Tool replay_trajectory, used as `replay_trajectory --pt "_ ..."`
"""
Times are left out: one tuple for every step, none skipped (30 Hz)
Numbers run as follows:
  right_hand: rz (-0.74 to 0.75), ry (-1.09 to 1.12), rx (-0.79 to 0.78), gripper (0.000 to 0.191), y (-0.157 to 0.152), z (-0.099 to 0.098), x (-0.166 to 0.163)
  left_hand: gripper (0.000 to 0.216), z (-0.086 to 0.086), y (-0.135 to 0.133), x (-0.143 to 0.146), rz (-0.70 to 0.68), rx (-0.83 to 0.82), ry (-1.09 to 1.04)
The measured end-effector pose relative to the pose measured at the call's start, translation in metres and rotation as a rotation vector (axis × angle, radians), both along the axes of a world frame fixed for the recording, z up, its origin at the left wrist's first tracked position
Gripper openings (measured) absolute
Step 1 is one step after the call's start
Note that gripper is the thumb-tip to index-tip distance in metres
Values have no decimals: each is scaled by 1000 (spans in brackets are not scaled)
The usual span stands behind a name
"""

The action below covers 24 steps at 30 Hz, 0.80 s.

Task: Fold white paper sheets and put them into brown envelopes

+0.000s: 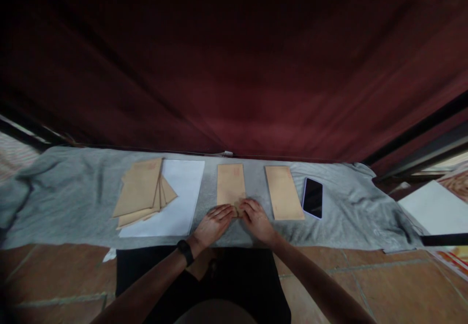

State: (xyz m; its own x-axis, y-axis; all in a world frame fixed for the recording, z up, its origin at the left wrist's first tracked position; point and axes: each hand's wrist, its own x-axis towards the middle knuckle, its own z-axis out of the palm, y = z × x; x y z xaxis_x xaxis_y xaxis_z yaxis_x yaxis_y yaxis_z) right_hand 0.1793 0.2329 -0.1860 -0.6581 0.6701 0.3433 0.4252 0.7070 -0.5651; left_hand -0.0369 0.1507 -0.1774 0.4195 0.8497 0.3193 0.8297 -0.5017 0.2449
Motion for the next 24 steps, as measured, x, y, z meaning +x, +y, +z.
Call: replay_trajectory --pt "5 -12 0 25 1 1 0 30 0 0 0 1 -2 1" --pt "6 -19 -1 24 2 2 1 30 0 0 0 1 -4 2" --pt "2 -21 -1 24 2 3 0 29 0 0 0 2 -7 3" --pt "-6 -19 1 24 2 3 0 29 0 0 0 4 -10 3" --pt "-16 -14 4 24 2 3 -1 29 0 0 0 6 -13 2" --pt "-28 -7 8 24 1 3 -1 30 -1 0 0 7 -15 0" --pt "-40 0 12 24 0 3 -2 30 -1 0 0 7 -17 -3" --pt "-50 4 15 24 -1 3 -3 31 -1 0 0 6 -20 -6" --pt "-59 5 16 23 -2 2 -3 31 -1 0 0 4 -21 -10" --pt "-66 3 17 23 -3 2 -4 31 -1 1 0 0 -22 -14" --pt "-71 -1 17 23 -3 1 -4 31 0 1 1 -2 -23 -18" --pt "-75 -4 18 24 -4 1 -4 32 0 1 1 -3 -23 -21" --pt "-76 -7 20 25 -4 1 -4 32 1 1 1 -3 -23 -24" --pt "-76 -7 22 25 -4 1 -4 32 2 1 2 -2 -24 -25" --pt "-76 -7 24 25 -4 1 -4 32 3 1 2 -1 -26 -23" --pt "-76 -8 26 25 -4 1 -4 32 3 1 2 0 -30 -18" --pt "-76 -11 29 25 -4 2 -4 32 4 1 2 1 -31 -13" --pt "-76 -16 30 24 -4 2 -5 32 5 0 2 1 -32 -7" --pt "-76 -22 31 24 -4 3 -5 32 5 0 2 1 -30 -3" --pt "-75 -27 33 24 -4 3 -5 32 5 0 2 2 -27 -1" --pt "-74 -30 36 24 -4 3 -6 33 5 -1 2 3 -24 0" --pt "-76 -30 41 24 -5 3 -6 33 4 -1 2 5 -21 0" --pt "-83 -27 50 24 -5 2 -7 33 4 -1 2 6 -19 1" --pt "-92 -24 61 24 -5 2 -8 33 3 -1 2 8 -19 2"
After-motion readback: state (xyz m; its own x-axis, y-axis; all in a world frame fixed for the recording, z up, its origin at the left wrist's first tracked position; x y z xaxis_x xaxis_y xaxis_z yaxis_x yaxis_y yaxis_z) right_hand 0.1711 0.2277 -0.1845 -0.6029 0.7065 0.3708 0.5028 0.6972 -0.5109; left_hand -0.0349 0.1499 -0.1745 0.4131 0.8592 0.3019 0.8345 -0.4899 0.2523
